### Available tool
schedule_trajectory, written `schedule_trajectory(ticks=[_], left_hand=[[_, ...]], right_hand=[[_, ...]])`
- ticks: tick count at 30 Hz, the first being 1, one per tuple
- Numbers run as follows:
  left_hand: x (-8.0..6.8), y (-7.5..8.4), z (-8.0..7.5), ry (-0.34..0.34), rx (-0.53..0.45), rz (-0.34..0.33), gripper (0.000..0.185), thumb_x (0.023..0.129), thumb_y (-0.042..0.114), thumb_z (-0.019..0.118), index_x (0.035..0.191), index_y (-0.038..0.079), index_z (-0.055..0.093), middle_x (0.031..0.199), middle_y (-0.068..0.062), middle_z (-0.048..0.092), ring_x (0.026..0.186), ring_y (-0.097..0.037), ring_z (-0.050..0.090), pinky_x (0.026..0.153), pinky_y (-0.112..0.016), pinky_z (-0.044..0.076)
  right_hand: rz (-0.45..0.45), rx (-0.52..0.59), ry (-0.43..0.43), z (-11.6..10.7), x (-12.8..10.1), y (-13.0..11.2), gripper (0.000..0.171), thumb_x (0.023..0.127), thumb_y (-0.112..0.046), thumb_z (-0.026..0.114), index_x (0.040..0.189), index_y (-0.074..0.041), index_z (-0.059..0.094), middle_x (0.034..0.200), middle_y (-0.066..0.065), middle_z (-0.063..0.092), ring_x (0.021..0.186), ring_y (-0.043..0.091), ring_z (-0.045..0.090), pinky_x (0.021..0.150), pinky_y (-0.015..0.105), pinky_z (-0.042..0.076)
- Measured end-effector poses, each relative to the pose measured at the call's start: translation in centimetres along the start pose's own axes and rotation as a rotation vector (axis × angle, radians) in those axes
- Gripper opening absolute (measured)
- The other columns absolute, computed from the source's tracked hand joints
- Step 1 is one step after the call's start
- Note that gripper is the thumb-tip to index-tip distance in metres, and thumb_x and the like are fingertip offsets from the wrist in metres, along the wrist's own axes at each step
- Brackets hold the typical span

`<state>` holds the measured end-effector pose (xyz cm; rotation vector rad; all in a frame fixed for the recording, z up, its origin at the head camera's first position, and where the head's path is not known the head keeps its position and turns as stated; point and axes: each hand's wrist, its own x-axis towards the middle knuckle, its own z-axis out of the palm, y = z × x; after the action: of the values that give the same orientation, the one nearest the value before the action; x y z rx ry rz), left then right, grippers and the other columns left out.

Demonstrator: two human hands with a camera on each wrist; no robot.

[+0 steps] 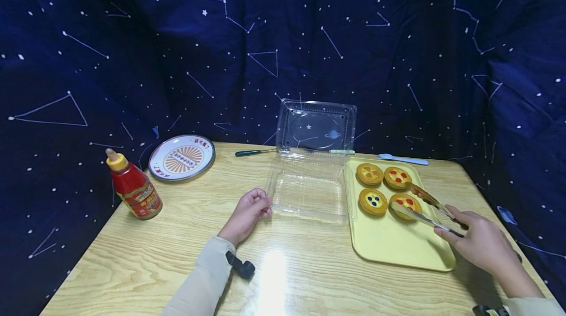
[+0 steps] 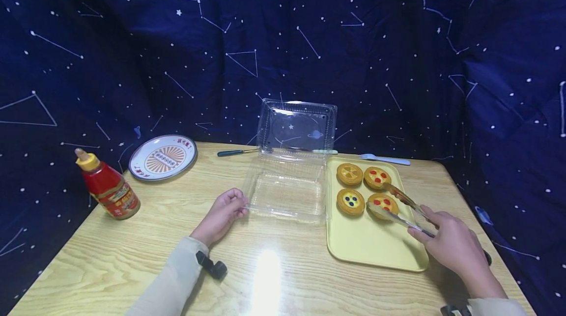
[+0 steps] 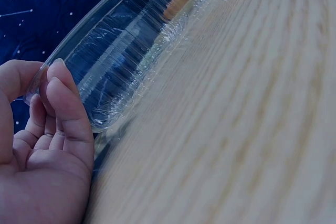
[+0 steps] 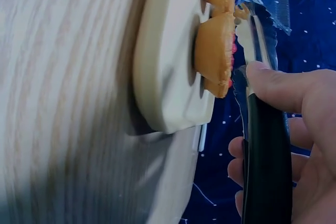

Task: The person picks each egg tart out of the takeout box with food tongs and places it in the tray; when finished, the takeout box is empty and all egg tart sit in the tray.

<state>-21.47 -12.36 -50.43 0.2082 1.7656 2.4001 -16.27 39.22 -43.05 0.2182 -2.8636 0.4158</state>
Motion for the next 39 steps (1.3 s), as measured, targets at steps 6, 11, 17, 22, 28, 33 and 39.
schedule_trajectory(ticks=[6,11,17,22,28,33,39], left_hand=[[0.0,-0.2,-0.2,-0.006,-0.006,0.001,0.013,0.097,0.002,0.056,0.09,0.005,0.046,0.076,-0.002,0.056,0.07,-0.013,0.057,0.062,-0.021,0.047],[-0.1,-0.1,-0.1,-0.006,-0.008,-0.004,0.012,0.098,0.002,0.055,0.09,0.005,0.046,0.076,-0.002,0.056,0.07,-0.013,0.057,0.062,-0.021,0.046],[-0.2,-0.1,0.0,-0.001,-0.008,-0.008,0.012,0.098,-0.002,0.052,0.09,0.005,0.046,0.077,-0.003,0.056,0.07,-0.014,0.057,0.062,-0.021,0.046],[-0.2,-0.1,0.0,0.001,-0.015,-0.008,0.012,0.098,-0.002,0.052,0.091,0.005,0.046,0.077,-0.003,0.056,0.07,-0.014,0.057,0.062,-0.021,0.046],[-0.1,-0.1,0.0,-0.005,-0.015,-0.009,0.011,0.098,0.002,0.055,0.091,0.006,0.046,0.077,-0.002,0.056,0.071,-0.014,0.058,0.063,-0.021,0.046],[0.0,-0.1,0.0,-0.008,-0.012,-0.006,0.012,0.098,0.004,0.056,0.091,0.006,0.046,0.077,-0.002,0.056,0.071,-0.013,0.058,0.063,-0.021,0.047],[0.0,-0.1,-0.1,-0.009,-0.013,-0.002,0.012,0.098,0.003,0.056,0.091,0.005,0.046,0.077,-0.002,0.057,0.07,-0.013,0.058,0.063,-0.021,0.047]], right_hand=[[0.03,0.05,0.053,-0.2,0.0,-0.1,0.079,0.081,-0.043,0.08,0.135,0.008,0.052,0.12,0.044,0.051,0.105,0.062,0.051,0.076,0.067,0.041],[0.081,0.096,0.04,0.1,0.1,0.3,0.079,0.082,-0.041,0.079,0.133,0.012,0.051,0.12,0.045,0.05,0.103,0.059,0.053,0.072,0.063,0.042],[0.151,0.121,0.027,0.5,0.8,1.1,0.075,0.086,-0.039,0.074,0.136,0.011,0.048,0.119,0.047,0.048,0.106,0.062,0.049,0.075,0.064,0.042],[0.222,0.121,0.022,0.4,1.3,1.6,0.078,0.089,-0.044,0.069,0.142,0.008,0.043,0.122,0.047,0.046,0.11,0.064,0.045,0.08,0.068,0.04],[0.278,0.145,0.017,0.1,1.7,2.1,0.082,0.091,-0.047,0.066,0.144,0.008,0.038,0.126,0.048,0.041,0.115,0.064,0.041,0.086,0.069,0.037],[0.303,0.153,0.027,0.4,2.1,3.2,0.085,0.09,-0.048,0.066,0.145,0.009,0.035,0.127,0.048,0.04,0.115,0.064,0.04,0.087,0.069,0.036],[0.36,0.128,0.002,0.4,2.6,4.5,0.09,0.09,-0.052,0.065,0.147,0.008,0.03,0.128,0.051,0.035,0.115,0.067,0.034,0.089,0.071,0.032]])
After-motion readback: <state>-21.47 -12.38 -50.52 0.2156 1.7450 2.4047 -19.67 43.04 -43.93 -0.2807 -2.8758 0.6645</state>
